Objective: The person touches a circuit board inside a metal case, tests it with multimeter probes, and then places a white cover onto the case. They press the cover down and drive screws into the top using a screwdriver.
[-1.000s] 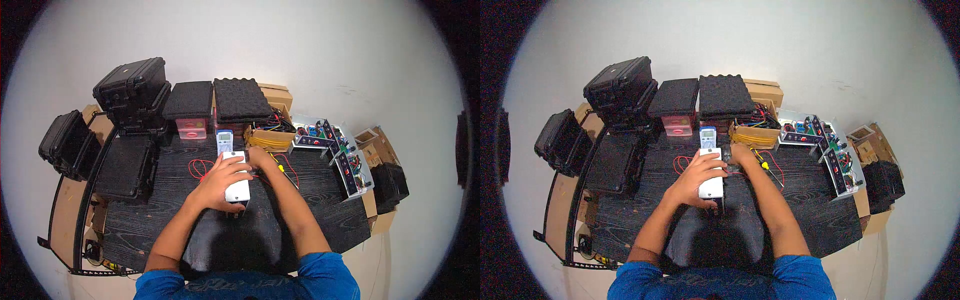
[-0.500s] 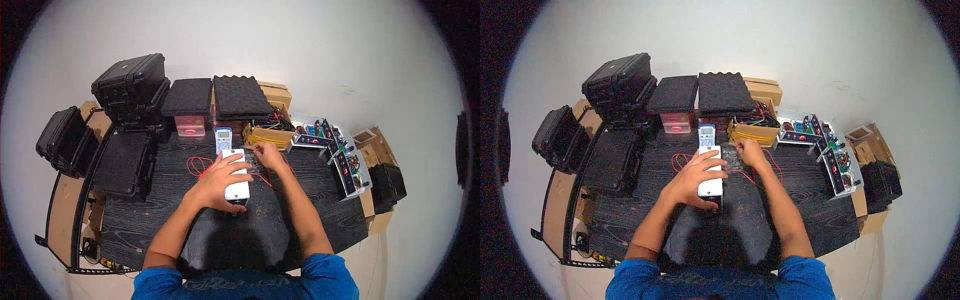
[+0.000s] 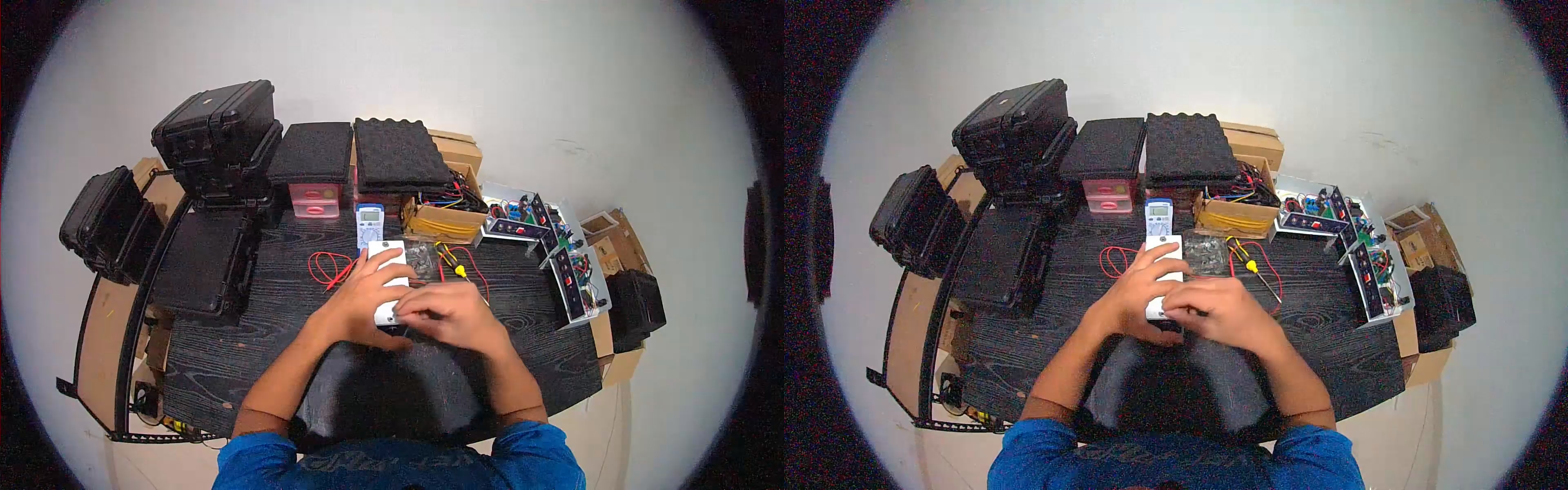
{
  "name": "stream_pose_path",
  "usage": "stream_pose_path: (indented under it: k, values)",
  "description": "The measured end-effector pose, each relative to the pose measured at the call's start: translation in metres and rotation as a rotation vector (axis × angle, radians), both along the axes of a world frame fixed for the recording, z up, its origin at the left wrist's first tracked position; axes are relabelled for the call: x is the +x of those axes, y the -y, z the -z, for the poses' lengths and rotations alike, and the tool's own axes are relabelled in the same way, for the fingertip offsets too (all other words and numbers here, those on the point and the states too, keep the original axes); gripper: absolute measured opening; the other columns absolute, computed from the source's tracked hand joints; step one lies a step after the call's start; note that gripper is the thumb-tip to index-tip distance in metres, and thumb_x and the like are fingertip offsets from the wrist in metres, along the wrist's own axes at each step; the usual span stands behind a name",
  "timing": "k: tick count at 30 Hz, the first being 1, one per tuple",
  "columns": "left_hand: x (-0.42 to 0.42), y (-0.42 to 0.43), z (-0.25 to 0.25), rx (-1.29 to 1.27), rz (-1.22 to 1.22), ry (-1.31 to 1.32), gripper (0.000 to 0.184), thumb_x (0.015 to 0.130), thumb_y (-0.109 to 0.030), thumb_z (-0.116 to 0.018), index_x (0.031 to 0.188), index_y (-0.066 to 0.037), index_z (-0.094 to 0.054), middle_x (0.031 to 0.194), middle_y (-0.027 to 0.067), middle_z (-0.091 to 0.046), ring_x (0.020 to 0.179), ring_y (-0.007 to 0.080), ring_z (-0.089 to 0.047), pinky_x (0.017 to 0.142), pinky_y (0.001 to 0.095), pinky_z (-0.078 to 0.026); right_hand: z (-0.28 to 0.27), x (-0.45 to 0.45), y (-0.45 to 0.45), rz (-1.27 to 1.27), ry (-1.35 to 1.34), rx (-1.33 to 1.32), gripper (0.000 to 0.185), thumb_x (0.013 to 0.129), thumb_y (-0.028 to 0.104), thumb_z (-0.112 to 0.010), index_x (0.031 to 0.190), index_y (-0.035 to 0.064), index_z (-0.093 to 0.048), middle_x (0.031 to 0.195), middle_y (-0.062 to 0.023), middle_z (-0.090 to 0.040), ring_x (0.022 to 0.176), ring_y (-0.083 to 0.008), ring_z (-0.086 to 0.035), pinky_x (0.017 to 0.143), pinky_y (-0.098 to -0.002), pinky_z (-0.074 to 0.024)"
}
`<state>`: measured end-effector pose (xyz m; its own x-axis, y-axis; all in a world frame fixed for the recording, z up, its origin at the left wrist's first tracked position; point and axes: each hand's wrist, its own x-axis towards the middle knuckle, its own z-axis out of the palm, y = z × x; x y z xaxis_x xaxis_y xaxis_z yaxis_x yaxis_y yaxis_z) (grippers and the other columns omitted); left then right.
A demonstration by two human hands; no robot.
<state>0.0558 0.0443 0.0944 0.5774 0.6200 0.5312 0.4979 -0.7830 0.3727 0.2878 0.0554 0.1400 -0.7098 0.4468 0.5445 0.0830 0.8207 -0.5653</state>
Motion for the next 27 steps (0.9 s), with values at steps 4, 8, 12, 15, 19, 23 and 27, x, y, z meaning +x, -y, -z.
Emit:
stream_pose_path:
  k: [4, 8, 12, 15, 19, 23, 27]
  values:
    - [0.002, 0.001, 0.002, 0.014, -0.047, -0.032, 0.071, 0.051, -0.036, -0.096, 0.116, -0.017, -0.074, 0.138, 0.0049, -0.061, 0.149, 0.0421, -0.04, 0.12, 0.0723, -0.022, 0.006, -0.006, 0.005, -0.018, 0.063, 0.05, 0.014, 0.089, 0.011, -0.079, 0.099, 0.0054, -0.073, 0.099, -0.0103, -0.075, 0.092, -0.032, -0.073, 0.082, -0.0412, -0.0581]
    - [0.002, -0.001, 0.005, 0.011, -0.046, -0.024, 0.076, 0.045, -0.032, -0.096, 0.117, -0.018, -0.074, 0.138, 0.0039, -0.061, 0.15, 0.0415, -0.039, 0.123, 0.0734, -0.018, 0.012, -0.009, 0.006, 0.025, 0.074, 0.099, 0.012, 0.089, 0.011, -0.078, 0.099, 0.0066, -0.073, 0.097, -0.0099, -0.074, 0.089, -0.0312, -0.071, 0.081, -0.042, -0.0575]
    - [0.002, 0.0, 0.006, -0.017, -0.069, -0.045, 0.074, 0.049, -0.031, -0.095, 0.118, -0.018, -0.074, 0.139, 0.0037, -0.06, 0.151, 0.04, -0.038, 0.123, 0.0761, -0.015, 0.007, -0.009, 0.007, 0.024, 0.068, 0.15, 0.016, 0.085, 0.006, -0.082, 0.099, 0.0065, -0.075, 0.096, -0.0077, -0.075, 0.087, -0.0291, -0.072, 0.079, -0.0406, -0.0582]
    - [0.002, 0.001, 0.007, -0.028, -0.068, -0.056, 0.072, 0.051, -0.028, -0.094, 0.119, -0.018, -0.073, 0.14, 0.0038, -0.06, 0.152, 0.0392, -0.037, 0.122, 0.0773, -0.015, 0.006, -0.006, 0.006, 0.005, 0.102, 0.12, 0.016, 0.087, 0.008, -0.079, 0.102, 0.0064, -0.073, 0.1, -0.0089, -0.075, 0.092, -0.0306, -0.071, 0.084, -0.0418, -0.0572]
    - [0.0, 0.002, 0.004, -0.044, -0.066, -0.078, 0.072, 0.055, -0.025, -0.094, 0.123, -0.018, -0.072, 0.142, 0.0043, -0.059, 0.153, 0.039, -0.035, 0.122, 0.0771, -0.015, 0.002, -0.006, 0.006, -0.012, 0.14, 0.111, 0.018, 0.088, 0.01, -0.077, 0.105, 0.0066, -0.072, 0.105, -0.0101, -0.074, 0.097, -0.0324, -0.07, 0.089, -0.043, -0.0561]
    - [-0.001, 0.002, 0.003, -0.047, -0.046, -0.091, 0.071, 0.059, -0.023, -0.093, 0.126, -0.018, -0.07, 0.143, 0.0052, -0.058, 0.153, 0.0399, -0.034, 0.123, 0.0757, -0.016, -0.003, -0.008, 0.009, -0.012, 0.136, 0.102, 0.02, 0.086, 0.008, -0.079, 0.106, 0.0061, -0.073, 0.105, -0.0102, -0.074, 0.098, -0.0319, -0.071, 0.087, -0.0422, -0.0571]
    - [-0.001, 0.003, 0.002, -0.057, -0.024, -0.084, 0.071, 0.061, -0.022, -0.092, 0.128, -0.017, -0.069, 0.141, 0.0067, -0.058, 0.152, 0.0416, -0.033, 0.124, 0.0737, -0.016, -0.004, -0.01, 0.009, -0.001, 0.111, 0.154, 0.02, 0.085, 0.005, -0.081, 0.105, 0.0056, -0.075, 0.101, -0.0097, -0.075, 0.094, -0.0304, -0.072, 0.083, -0.0407, -0.0589]
